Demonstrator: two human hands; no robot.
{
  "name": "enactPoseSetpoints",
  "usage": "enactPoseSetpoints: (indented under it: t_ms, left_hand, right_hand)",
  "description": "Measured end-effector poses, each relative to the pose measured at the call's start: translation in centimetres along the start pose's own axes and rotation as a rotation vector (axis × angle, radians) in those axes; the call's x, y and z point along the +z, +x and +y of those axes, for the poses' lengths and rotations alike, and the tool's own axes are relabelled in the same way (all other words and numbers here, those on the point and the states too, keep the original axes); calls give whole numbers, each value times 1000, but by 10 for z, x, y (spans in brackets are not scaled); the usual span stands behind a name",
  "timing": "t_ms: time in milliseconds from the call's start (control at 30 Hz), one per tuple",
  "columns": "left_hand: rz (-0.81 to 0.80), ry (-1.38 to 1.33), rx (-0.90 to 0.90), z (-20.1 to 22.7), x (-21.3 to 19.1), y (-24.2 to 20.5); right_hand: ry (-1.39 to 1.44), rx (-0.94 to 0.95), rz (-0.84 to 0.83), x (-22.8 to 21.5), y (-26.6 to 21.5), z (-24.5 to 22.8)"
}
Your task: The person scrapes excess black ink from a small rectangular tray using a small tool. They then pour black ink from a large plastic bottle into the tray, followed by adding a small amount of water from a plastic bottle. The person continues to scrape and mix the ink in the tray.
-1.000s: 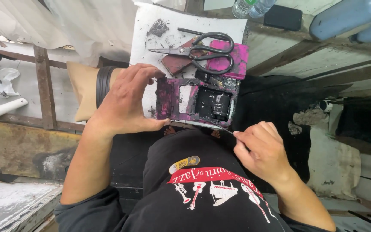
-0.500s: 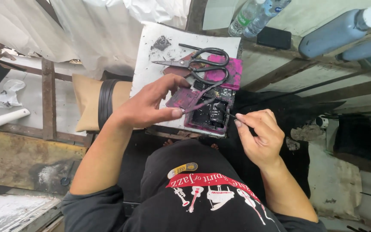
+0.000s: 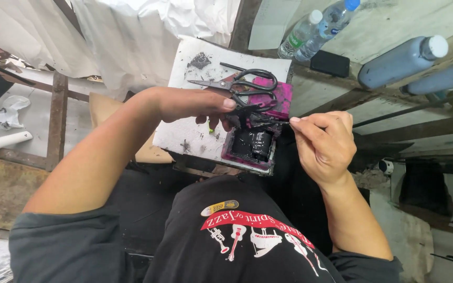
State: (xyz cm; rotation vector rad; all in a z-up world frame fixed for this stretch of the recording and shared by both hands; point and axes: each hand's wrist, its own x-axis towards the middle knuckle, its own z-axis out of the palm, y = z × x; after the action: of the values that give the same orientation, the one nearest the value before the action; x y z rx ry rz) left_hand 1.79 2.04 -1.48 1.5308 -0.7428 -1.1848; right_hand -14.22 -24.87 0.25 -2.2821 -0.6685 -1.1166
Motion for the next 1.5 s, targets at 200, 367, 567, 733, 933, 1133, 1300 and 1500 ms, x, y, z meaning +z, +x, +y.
enactPoseSetpoints:
  t_ms: [200,367,567,733,933,1133,1300,1500]
  left_hand:
    - [-25,106,-65,35,14,0]
    - [-40,162,-78,33,13,6]
    - [-17,206,-98,38,9,4]
    - [7,225,-113,42,10,2]
    - [6,340,-115,43,14,1]
    - [46,333,-134,41,14,-10]
    - [116,306,-44,28,3,-20]
    - [225,361,140,2,6,-42]
  right_hand:
    - [-38,-52,1,7,4,8]
    - [-106,-85,-55,3,4,9]
    - [-152,-100,-121,2,-2,10]
    - [-173,-98,-160,3,-8,11]
    - [-200,-121,-201,0,-9,5]
    - [-259,-168,-236,-3,-14,-1]
    - [-203,-80,-316,1,-40,-23]
    - [-190,-3,-367,7,-76,-45]
